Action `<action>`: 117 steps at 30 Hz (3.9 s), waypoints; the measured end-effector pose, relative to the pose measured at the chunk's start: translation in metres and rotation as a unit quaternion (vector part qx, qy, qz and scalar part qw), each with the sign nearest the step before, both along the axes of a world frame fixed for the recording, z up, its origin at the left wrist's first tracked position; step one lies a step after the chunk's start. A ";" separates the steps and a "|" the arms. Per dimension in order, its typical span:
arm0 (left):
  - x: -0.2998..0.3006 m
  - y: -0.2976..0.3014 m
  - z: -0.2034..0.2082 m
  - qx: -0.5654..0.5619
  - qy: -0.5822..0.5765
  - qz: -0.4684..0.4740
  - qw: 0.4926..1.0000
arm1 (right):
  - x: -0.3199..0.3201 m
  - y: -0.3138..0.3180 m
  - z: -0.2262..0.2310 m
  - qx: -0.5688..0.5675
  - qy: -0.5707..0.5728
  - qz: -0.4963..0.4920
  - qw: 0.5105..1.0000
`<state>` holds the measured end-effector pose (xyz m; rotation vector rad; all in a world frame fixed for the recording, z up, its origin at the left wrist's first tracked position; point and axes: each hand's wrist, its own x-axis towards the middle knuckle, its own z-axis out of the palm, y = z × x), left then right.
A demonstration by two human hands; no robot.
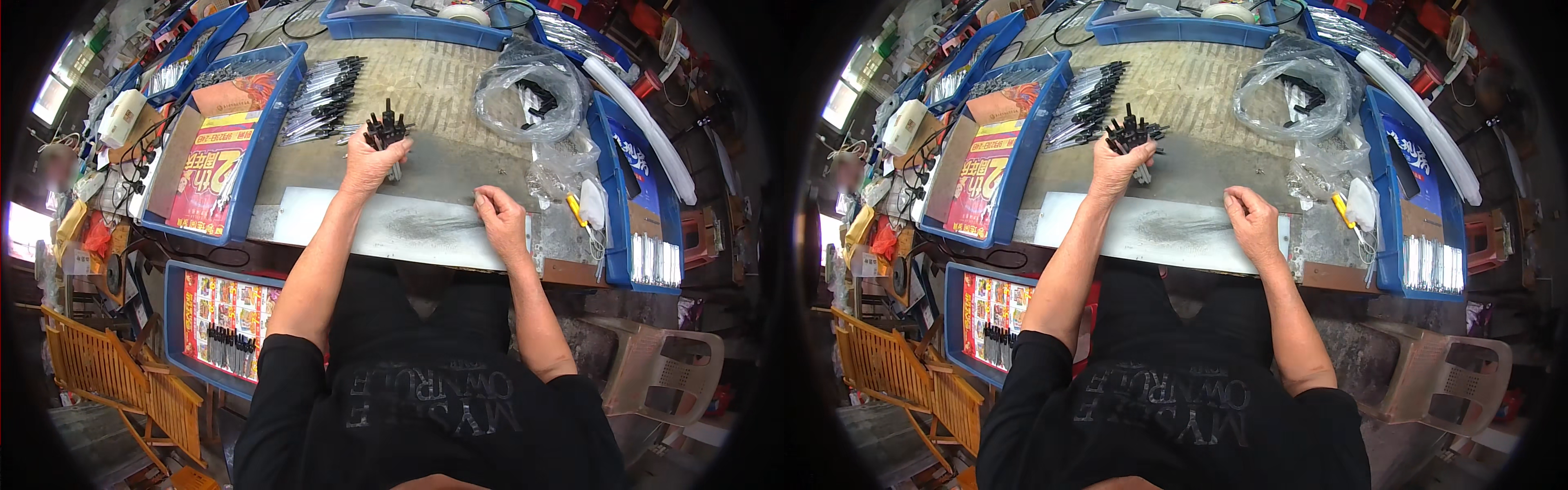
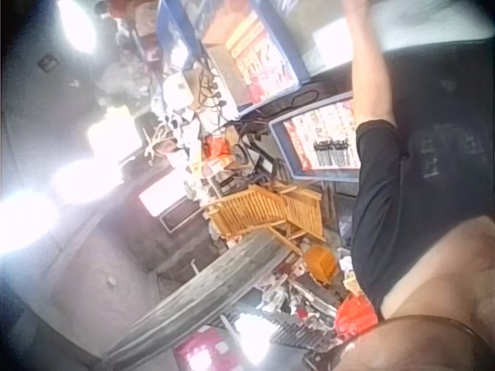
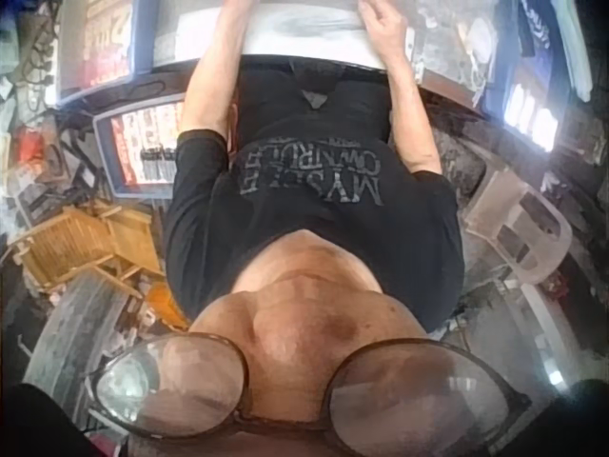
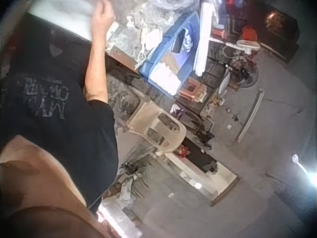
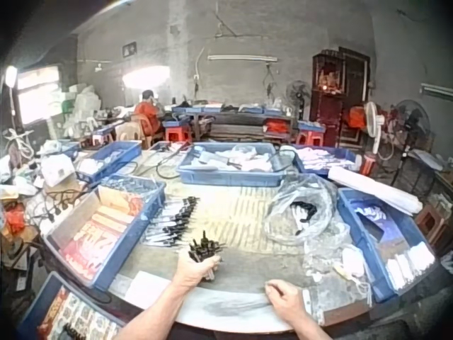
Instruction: Assembling and sorting small components at a workbench using a handheld tool.
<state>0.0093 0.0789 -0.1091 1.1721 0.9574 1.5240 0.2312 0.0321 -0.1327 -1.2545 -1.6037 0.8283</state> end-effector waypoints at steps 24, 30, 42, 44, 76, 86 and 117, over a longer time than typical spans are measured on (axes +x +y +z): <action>0.002 -0.010 -0.004 -0.010 -0.009 -0.033 0.999 | 0.000 0.000 -0.002 0.003 0.001 0.001 1.000; 0.000 -0.006 -0.006 -0.014 -0.002 -0.029 0.999 | 0.001 0.001 0.000 0.000 0.003 0.003 1.000; 0.001 -0.015 -0.003 -0.025 -0.011 -0.035 0.999 | -0.003 -0.003 0.001 -0.005 -0.007 0.001 1.000; 0.000 -0.016 -0.001 -0.010 0.011 -0.030 0.999 | -0.003 -0.003 0.001 -0.007 -0.005 0.001 1.000; 0.004 -0.018 0.003 -0.045 -0.015 -0.048 0.998 | 0.002 0.000 0.000 -0.006 0.000 0.004 1.000; -0.011 -0.022 0.011 -0.024 -0.155 0.013 0.987 | -0.001 0.002 -0.001 -0.002 -0.015 0.031 0.999; -0.218 -0.360 -0.088 -0.470 0.350 0.250 0.771 | 0.010 0.006 -0.008 -0.028 0.032 0.057 0.997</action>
